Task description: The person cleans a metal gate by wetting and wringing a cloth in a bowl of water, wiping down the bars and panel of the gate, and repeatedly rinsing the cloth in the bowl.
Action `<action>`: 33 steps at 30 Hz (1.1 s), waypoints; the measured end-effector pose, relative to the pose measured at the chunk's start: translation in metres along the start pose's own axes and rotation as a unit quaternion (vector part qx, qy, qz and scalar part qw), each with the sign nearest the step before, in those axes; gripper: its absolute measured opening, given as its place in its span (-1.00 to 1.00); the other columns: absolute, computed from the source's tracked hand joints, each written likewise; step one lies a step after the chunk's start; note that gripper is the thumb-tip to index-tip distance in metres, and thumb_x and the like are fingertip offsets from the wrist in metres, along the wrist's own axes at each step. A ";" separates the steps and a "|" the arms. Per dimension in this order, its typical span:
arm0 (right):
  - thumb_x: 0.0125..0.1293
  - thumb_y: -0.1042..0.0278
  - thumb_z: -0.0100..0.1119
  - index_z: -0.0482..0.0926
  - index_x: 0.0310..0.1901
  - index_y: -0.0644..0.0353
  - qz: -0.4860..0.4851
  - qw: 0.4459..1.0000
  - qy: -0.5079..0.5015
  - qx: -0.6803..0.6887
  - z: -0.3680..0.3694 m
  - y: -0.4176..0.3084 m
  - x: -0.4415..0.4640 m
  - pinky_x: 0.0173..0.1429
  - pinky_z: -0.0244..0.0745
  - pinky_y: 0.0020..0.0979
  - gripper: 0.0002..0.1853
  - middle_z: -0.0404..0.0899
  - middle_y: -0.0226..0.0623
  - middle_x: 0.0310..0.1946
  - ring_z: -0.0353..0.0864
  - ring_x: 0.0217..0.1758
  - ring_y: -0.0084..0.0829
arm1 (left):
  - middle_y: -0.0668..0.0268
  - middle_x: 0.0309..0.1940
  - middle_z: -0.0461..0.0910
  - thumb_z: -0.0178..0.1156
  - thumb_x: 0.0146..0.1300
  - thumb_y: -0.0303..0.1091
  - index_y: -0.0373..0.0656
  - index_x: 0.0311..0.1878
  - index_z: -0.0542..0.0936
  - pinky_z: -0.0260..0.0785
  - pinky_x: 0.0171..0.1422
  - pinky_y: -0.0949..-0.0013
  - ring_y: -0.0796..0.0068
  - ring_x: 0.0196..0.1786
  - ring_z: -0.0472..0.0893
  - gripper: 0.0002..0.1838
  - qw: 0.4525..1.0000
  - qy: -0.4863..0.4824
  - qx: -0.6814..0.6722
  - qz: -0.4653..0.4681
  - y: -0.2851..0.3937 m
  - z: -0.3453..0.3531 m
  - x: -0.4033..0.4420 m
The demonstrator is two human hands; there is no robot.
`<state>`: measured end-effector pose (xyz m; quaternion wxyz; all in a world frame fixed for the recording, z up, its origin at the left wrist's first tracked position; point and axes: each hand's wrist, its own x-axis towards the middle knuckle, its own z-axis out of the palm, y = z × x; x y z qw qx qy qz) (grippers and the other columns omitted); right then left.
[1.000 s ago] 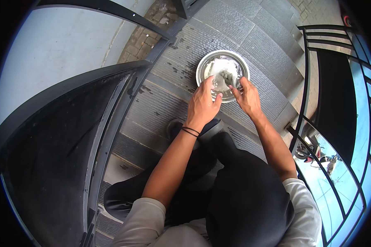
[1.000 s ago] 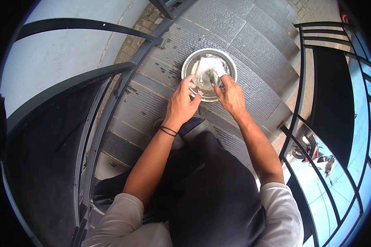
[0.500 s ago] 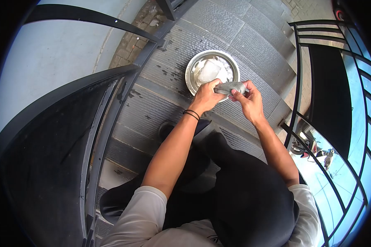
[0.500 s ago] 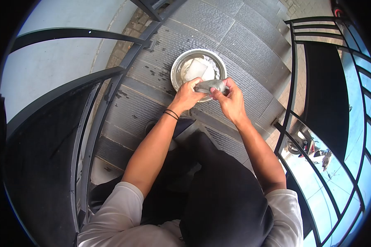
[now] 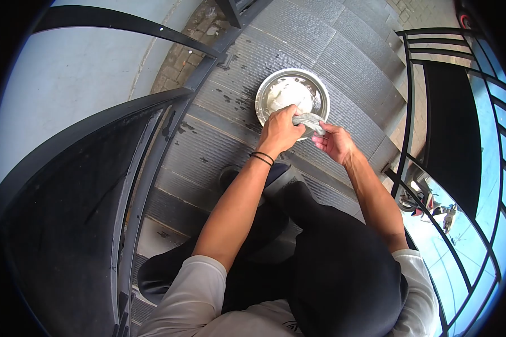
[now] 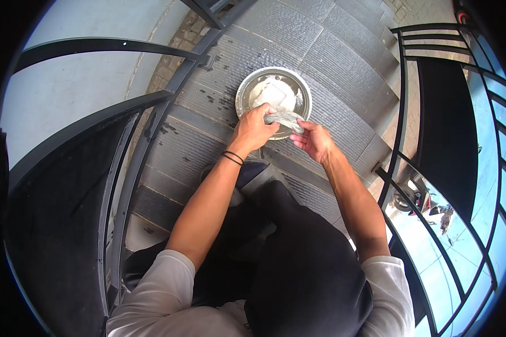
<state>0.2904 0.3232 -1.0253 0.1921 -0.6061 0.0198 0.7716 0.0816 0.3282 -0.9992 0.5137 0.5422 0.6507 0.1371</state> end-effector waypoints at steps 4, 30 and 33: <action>0.23 0.33 0.25 0.34 0.28 0.15 -0.138 0.987 -0.002 -0.085 0.007 0.001 0.000 0.23 0.40 -0.19 -0.42 0.33 -0.11 0.28 0.44 0.24 -0.15 | 0.15 -0.14 0.60 0.35 0.05 -0.35 -0.19 -0.11 0.60 0.45 0.08 0.18 0.06 -0.05 0.62 -0.68 0.995 0.065 -0.005 0.076 0.003 0.006 -0.004; 0.16 0.57 0.27 0.54 -0.07 0.24 -0.130 0.951 -0.127 -0.250 0.073 -0.005 0.024 -0.58 0.25 -0.55 -0.72 0.46 -0.47 -0.56 0.34 -0.62 -0.67 | 0.28 0.25 0.52 0.37 -0.02 -0.46 -0.15 0.23 0.48 0.35 0.28 0.22 0.21 0.23 0.49 -0.36 0.969 0.121 0.102 0.189 -0.016 -0.037 0.011; 0.12 0.56 0.30 0.53 -0.10 0.24 -0.108 0.946 -0.159 -0.263 0.075 -0.013 0.017 -0.59 0.16 -0.57 -0.71 0.42 -0.49 -0.58 0.30 -0.63 -0.68 | 0.32 0.26 0.45 0.37 -0.13 -0.51 -0.11 0.25 0.46 0.29 0.32 0.17 0.23 0.30 0.41 -0.27 0.939 0.042 0.208 0.270 -0.012 -0.040 0.010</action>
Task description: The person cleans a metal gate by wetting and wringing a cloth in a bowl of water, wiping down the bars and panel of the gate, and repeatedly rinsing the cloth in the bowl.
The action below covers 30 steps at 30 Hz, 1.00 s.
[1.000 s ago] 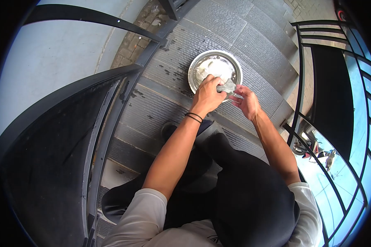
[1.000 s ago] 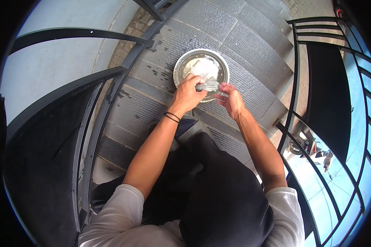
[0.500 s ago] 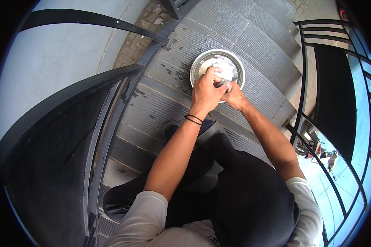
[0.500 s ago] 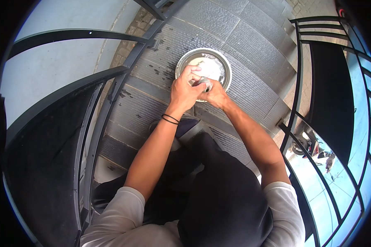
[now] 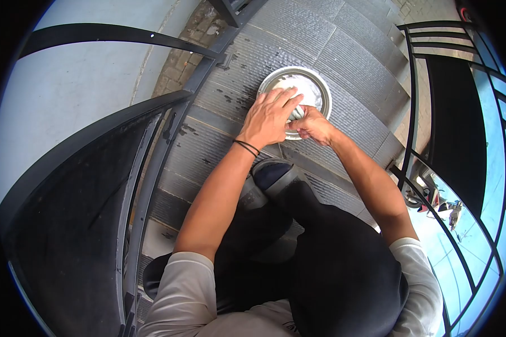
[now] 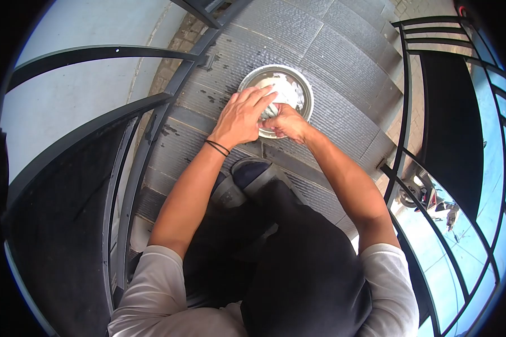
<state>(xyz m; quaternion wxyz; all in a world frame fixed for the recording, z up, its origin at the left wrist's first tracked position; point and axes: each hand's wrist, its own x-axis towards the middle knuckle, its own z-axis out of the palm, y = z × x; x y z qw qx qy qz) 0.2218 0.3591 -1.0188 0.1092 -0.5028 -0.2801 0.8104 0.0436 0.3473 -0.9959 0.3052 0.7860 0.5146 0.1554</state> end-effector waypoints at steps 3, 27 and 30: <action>0.06 0.51 0.34 0.56 -0.15 0.27 0.021 0.998 -0.039 -0.048 0.001 -0.008 -0.003 -0.55 0.16 -0.54 -0.71 0.44 -0.47 -0.56 0.33 -0.58 -0.64 | 0.28 -0.02 0.53 0.34 -0.06 -0.48 -0.10 0.13 0.50 0.39 0.18 0.19 0.30 0.14 0.51 -0.42 0.994 -0.062 0.073 0.046 -0.007 0.006 0.002; 0.18 0.17 0.21 0.64 -0.28 0.35 -0.096 0.717 0.128 -0.678 0.010 0.002 -0.005 -0.13 0.64 -0.09 -0.66 0.67 0.15 -0.38 0.72 -0.23 0.04 | 0.03 -0.37 0.69 0.28 0.08 -0.35 -0.16 -0.20 0.65 0.56 -0.20 0.10 0.04 -0.28 0.71 -0.79 0.975 -0.159 0.101 -0.118 0.007 0.027 0.007; 0.21 -0.01 0.26 0.62 -0.22 0.39 -0.044 0.732 0.150 -0.663 0.015 -0.023 -0.023 -0.09 0.62 -0.06 -0.52 0.67 0.19 -0.34 0.72 -0.18 0.05 | 0.03 -0.12 0.55 0.32 0.08 -0.37 -0.25 0.29 0.26 0.55 -0.05 0.09 0.02 -0.08 0.66 -0.30 0.982 -0.088 0.107 -0.129 0.022 0.011 -0.007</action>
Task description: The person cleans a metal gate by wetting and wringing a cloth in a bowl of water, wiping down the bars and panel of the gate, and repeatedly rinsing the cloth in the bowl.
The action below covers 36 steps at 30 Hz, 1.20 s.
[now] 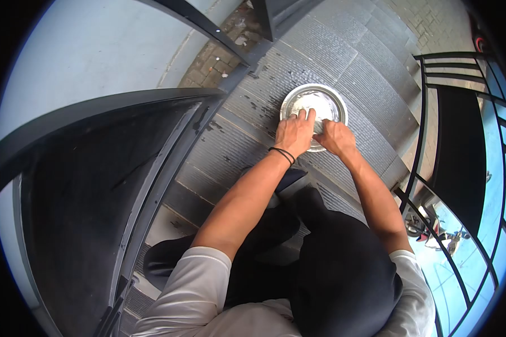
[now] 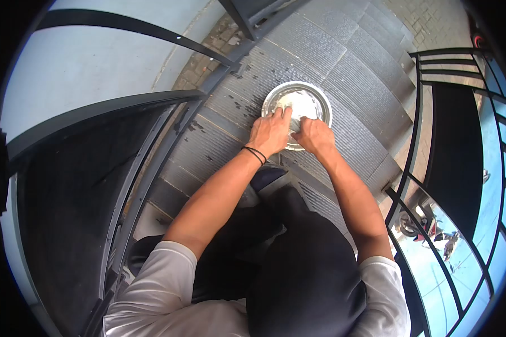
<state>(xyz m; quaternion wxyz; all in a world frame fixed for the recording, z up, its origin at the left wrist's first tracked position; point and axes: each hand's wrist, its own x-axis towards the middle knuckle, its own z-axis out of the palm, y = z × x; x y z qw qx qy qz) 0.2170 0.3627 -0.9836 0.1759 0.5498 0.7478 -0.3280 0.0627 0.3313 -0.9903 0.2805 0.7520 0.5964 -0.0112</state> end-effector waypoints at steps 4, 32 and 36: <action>0.35 -0.35 0.02 0.58 -0.09 0.45 0.026 0.969 0.073 0.236 -0.010 0.009 -0.016 0.04 0.48 -0.05 -0.23 0.64 0.28 -0.26 0.65 -0.09 0.18 | -0.12 -0.02 0.59 0.30 0.15 -0.20 -0.28 0.43 0.15 0.52 0.02 -0.02 -0.12 -0.05 0.65 -0.16 0.992 0.005 -0.107 -0.067 0.007 -0.044 -0.041; 0.20 0.20 0.30 0.65 -0.24 0.32 -0.457 0.872 0.039 0.168 -0.273 -0.232 -0.119 -0.23 0.47 -0.23 -0.70 0.59 -0.01 -0.42 0.63 -0.32 -0.24 | 0.29 -0.16 0.68 0.35 0.12 -0.39 -0.16 0.27 0.49 0.36 -0.18 0.32 0.35 -0.23 0.64 -0.41 0.838 0.496 -0.135 0.185 0.110 -0.451 -0.299; 0.16 0.27 0.29 0.65 -0.15 0.24 -0.511 0.854 -0.089 0.027 -0.363 -0.286 -0.203 -0.13 0.50 -0.22 -0.73 0.63 -0.05 -0.26 0.66 -0.16 -0.18 | 0.18 -0.06 0.62 0.32 0.20 -0.33 -0.22 0.26 0.47 0.43 -0.12 0.24 0.25 -0.15 0.63 -0.45 0.864 0.446 -0.200 0.120 0.144 -0.508 -0.311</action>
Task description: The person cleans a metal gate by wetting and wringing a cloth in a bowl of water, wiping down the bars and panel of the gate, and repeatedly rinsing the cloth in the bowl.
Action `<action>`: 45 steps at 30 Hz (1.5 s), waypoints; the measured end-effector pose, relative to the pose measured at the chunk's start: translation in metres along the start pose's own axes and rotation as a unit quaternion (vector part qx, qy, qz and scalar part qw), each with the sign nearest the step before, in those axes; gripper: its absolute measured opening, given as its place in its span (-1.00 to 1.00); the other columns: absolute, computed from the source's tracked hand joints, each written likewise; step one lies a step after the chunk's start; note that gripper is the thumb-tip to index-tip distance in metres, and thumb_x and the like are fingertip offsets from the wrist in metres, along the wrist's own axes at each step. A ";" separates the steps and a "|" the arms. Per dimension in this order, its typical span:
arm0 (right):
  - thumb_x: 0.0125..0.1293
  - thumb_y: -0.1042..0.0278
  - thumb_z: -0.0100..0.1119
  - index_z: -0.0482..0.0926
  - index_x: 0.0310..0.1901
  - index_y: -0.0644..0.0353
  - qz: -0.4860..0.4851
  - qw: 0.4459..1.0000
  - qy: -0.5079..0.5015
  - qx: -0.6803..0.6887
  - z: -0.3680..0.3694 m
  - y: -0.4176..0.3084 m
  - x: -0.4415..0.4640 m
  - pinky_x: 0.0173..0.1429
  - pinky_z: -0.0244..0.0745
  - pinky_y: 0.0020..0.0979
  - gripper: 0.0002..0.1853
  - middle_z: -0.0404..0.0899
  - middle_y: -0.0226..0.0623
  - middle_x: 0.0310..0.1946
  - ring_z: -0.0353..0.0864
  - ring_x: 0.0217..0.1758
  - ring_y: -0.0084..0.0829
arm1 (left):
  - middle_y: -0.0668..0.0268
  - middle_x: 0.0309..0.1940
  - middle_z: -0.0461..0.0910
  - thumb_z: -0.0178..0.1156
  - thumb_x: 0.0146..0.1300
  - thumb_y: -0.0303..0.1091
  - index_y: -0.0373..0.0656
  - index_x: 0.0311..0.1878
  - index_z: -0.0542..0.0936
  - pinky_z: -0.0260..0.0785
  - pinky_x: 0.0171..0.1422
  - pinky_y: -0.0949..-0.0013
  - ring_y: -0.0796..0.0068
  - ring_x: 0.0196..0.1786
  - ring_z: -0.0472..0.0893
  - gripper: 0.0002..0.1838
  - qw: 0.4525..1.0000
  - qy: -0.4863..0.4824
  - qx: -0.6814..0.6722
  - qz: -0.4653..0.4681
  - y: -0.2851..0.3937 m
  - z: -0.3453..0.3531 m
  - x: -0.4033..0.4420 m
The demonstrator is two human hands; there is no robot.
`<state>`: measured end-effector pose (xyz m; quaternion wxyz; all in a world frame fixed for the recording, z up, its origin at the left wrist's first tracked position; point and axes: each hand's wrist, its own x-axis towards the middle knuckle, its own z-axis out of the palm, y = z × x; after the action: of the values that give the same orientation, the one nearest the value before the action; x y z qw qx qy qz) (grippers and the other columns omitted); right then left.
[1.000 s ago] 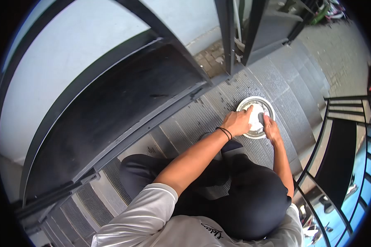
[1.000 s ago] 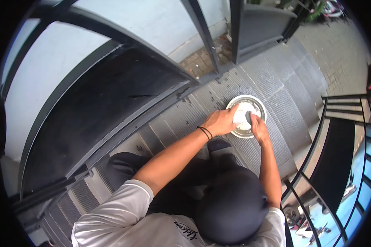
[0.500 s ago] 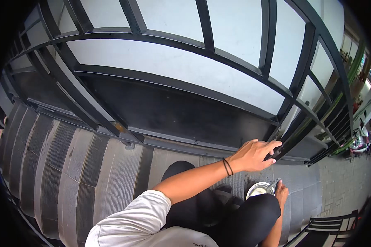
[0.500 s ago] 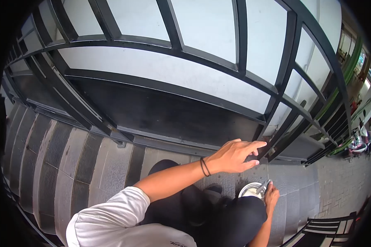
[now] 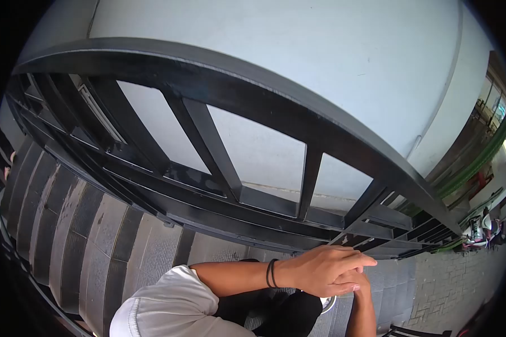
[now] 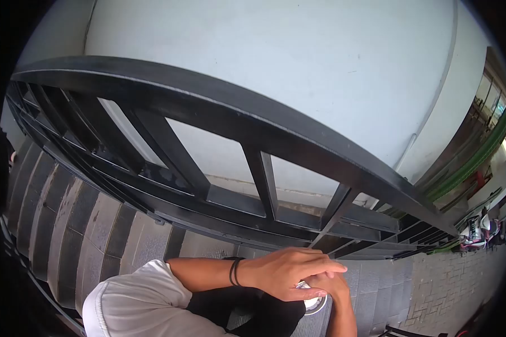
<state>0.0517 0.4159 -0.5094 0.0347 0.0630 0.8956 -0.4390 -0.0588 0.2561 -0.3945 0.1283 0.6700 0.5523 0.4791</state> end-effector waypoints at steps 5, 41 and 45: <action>0.21 0.32 0.27 0.64 -0.27 0.24 -0.117 0.988 -0.079 0.062 -0.101 -0.150 -0.022 -0.28 0.46 -0.26 -0.84 0.57 -0.17 -0.50 0.59 -0.42 -0.25 | 0.11 -0.09 0.59 0.19 0.38 -0.21 -0.26 0.13 0.54 0.46 -0.09 0.22 0.15 -0.11 0.63 -0.62 0.972 0.066 0.025 -0.224 0.078 -0.047 0.003; 0.52 0.30 0.05 0.53 0.22 0.20 0.127 0.715 -0.183 0.663 -0.173 -0.340 0.225 0.08 0.43 -0.58 -0.67 0.63 -0.47 0.01 0.57 0.02 -0.68 | 0.02 -0.19 0.70 0.08 0.41 -0.48 -0.44 0.17 0.47 0.28 -0.06 0.62 0.60 -0.21 0.61 -0.68 0.570 0.362 0.600 -0.430 0.281 -0.486 -0.011; 0.55 0.20 -0.02 0.51 -0.02 0.29 0.095 0.833 -0.481 0.255 -0.129 -0.431 0.256 0.06 0.27 -0.52 -0.71 0.51 -0.40 -0.20 0.32 -0.16 -0.58 | -0.04 -0.28 0.70 -0.02 0.46 -0.31 -0.51 0.10 0.46 0.35 0.24 0.29 0.35 -0.16 0.65 -0.61 0.605 0.399 0.577 -0.377 0.284 -0.492 -0.027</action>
<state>-0.2639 0.2781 -0.1236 0.4855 -0.0645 0.6115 -0.6215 -0.2673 -0.0440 0.0406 -0.3482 0.0803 0.9143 0.1905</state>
